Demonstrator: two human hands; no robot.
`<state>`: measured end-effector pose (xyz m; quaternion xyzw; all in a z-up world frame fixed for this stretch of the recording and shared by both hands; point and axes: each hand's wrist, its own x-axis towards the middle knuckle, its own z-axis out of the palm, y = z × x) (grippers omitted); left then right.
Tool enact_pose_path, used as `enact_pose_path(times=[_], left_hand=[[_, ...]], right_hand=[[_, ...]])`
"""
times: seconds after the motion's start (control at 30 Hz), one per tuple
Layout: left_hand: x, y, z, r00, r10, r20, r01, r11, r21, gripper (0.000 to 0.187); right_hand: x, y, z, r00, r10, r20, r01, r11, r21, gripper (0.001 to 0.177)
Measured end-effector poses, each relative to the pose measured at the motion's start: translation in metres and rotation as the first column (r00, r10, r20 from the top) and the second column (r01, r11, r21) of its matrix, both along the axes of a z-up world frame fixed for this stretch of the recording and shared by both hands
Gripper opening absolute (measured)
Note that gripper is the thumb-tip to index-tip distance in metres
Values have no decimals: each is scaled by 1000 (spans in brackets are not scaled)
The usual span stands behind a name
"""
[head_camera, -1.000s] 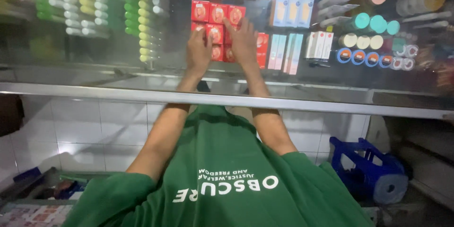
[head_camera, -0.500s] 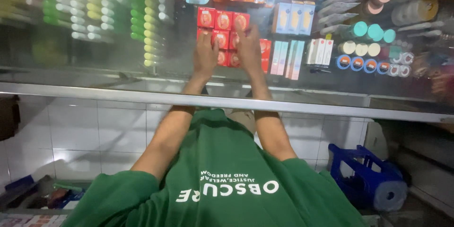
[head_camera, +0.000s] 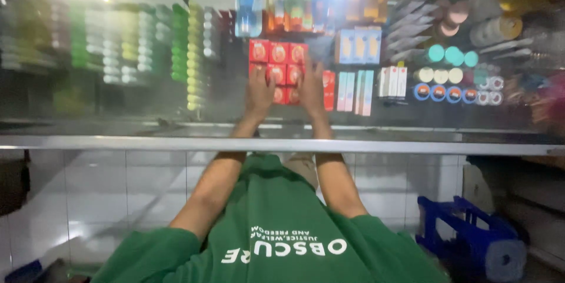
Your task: Unpacking cosmetic boxes from a shipping carton and arranging them neatly in a glass display case.
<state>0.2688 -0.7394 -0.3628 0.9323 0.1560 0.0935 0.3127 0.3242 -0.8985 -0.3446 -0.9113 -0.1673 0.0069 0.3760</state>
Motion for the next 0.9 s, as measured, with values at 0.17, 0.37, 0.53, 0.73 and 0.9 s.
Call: enact_pose_path(times=[0.17, 0.37, 0.53, 0.73, 0.9], left_hand=[[-3, 4, 15, 997, -56, 50, 61, 993, -98, 25], [-2, 5, 20, 998, -58, -39, 53, 991, -123, 33], [3, 2, -26, 978, -36, 207, 57, 994, -95, 38], [5, 3, -28, 996, -35, 82, 46, 989, -141, 32], [2, 3, -19, 996, -25, 90, 35, 993, -111, 36]], right_hand=[[2, -1, -9, 999, -14, 33, 13, 1000, 17, 64], [2, -1, -9, 1000, -29, -2, 29, 1000, -11, 63], [2, -3, -9, 1000, -23, -3, 23, 999, 49, 62], [-3, 6, 16, 997, -50, -61, 53, 997, 53, 59], [1, 0, -7, 998, -65, -9, 65, 998, 1, 60]])
